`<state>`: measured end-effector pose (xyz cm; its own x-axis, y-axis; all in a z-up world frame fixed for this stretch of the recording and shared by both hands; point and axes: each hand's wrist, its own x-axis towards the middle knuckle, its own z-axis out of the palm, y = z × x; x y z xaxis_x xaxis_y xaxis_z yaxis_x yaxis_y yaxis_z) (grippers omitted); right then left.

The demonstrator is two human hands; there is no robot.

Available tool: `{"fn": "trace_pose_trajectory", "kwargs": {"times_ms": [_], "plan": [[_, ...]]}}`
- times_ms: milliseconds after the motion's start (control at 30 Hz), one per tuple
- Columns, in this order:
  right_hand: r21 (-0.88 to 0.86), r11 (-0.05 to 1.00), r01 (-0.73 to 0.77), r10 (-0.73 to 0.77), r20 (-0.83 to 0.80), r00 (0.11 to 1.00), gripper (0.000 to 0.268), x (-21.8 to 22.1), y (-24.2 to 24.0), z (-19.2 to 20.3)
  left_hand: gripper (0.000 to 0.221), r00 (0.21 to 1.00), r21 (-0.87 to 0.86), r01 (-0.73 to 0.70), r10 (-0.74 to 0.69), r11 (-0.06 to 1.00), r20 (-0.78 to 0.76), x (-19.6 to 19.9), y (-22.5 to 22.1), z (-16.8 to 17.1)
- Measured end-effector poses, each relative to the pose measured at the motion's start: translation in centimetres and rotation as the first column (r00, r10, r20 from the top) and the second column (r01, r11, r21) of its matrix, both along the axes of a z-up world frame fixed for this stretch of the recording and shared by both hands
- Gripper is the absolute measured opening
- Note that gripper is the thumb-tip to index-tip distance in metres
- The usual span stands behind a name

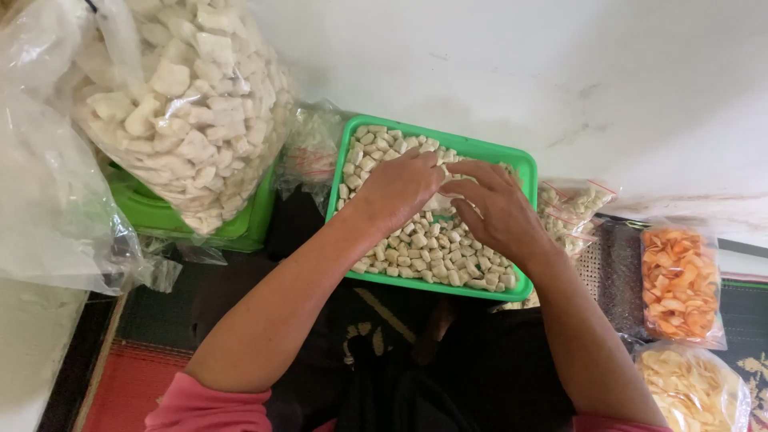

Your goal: Packaging small snack pieces into individual plastic bags from a tray.

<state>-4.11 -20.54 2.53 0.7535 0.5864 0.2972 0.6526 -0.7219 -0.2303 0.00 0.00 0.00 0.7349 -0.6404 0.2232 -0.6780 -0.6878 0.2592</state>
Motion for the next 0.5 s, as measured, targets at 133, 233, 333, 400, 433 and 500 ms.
{"fn": "trace_pose_trajectory", "kwargs": {"times_ms": [133,233,333,400,433,500], "plan": [[-0.112,0.992,0.051,-0.059,-0.069,0.996,0.017,0.1,0.0,-0.8,0.008,0.999,0.002,0.037,-0.037,0.999,0.008,0.4,-0.5,-1.2],[-0.188,0.98,0.073,-0.107,-0.177,0.978,0.016,0.2,0.0,-0.9,0.007,0.998,0.0,0.055,-0.055,0.998,-0.026,0.7,-0.9,-2.9],[-0.233,0.971,0.058,-0.092,-0.141,0.986,0.016,0.5,-0.3,-0.7,0.006,1.0,0.015,0.02,-0.02,1.0,0.021,1.0,-0.9,-3.3],[0.25,0.968,0.031,0.018,-0.188,0.982,0.033,0.8,-0.4,0.4,0.008,0.998,0.062,-0.049,0.047,0.997,0.042,1.5,-0.4,-3.1],[0.251,0.968,0.027,0.021,-0.188,0.982,0.033,1.5,-1.6,-1.4,0.008,0.998,0.062,-0.053,0.05,0.997,0.043,1.5,0.1,-2.3],[0.319,0.94,0.116,-0.076,-0.134,0.988,0.022,2.8,-4.2,-4.9,0.011,0.995,0.0,-0.099,0.099,0.995,0.001,1.4,0.9,-0.5]]}}
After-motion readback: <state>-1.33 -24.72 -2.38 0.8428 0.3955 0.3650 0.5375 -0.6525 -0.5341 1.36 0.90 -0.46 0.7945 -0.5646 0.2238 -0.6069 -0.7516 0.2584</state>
